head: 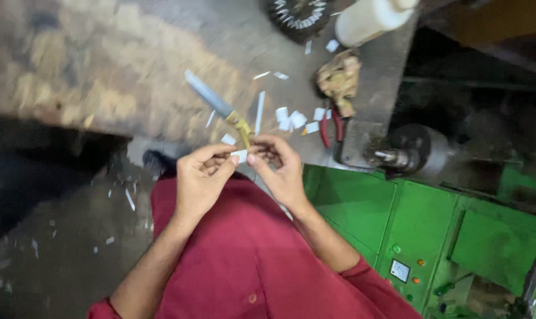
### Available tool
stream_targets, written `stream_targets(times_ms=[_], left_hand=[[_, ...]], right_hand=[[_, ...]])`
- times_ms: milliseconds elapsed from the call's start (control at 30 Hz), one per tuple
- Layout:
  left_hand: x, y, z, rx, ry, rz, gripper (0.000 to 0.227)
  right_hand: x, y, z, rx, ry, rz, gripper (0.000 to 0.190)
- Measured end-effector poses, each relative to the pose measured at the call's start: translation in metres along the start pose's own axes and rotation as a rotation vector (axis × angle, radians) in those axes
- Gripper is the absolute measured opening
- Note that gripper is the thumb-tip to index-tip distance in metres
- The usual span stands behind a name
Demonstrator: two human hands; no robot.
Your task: The person cuts small rectangular pieces from a strip of white insulation tape using scissors. They place the pieces into the slots of a circular motor stator component. The person repeats this process, cutting more pieces and inserting them into the stator.
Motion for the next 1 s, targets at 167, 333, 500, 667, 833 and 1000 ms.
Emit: stream_targets(times_ms=[167, 333, 500, 667, 833, 1000], left_hand=[[-0.046, -0.06, -0.047, -0.208, -0.14, -0.216, 0.024], [-0.06, -0.1, -0.085, -0.352, -0.301, -0.58, 0.018], [-0.055, -0.097, -0.086, -0.331, -0.35, -0.629, 0.016], [-0.056, -0.082, -0.082, -0.261, -0.089, -0.463, 0.015], [-0.047, -0.072, -0.066, -0.177, 0.007, -0.376, 0.027], [-0.062, -0.059, -0.049, -0.152, 0.056, -0.303, 0.024]], right_hand=[[0.018, 0.067, 0.01, 0.215, -0.042, 0.058, 0.033], [-0.004, 0.112, 0.035, 0.352, -0.08, 0.317, 0.029], [-0.097, 0.167, 0.105, 0.04, 0.143, 0.574, 0.028], [-0.173, 0.352, 0.029, 0.382, 0.236, 0.156, 0.018], [-0.151, 0.33, -0.171, 0.24, 0.488, 1.131, 0.037], [-0.111, 0.31, -0.243, 0.294, 0.48, 1.349, 0.058]])
Point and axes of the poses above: each hand's wrist, its own z-axis away from the middle knuckle, its own y-axis out of the back of the hand, x = y × z, the point moved 10 cm from there along -z, towards the middle knuckle, and after that the axes turned 14 degrees about -y, right-handed, at the moved point
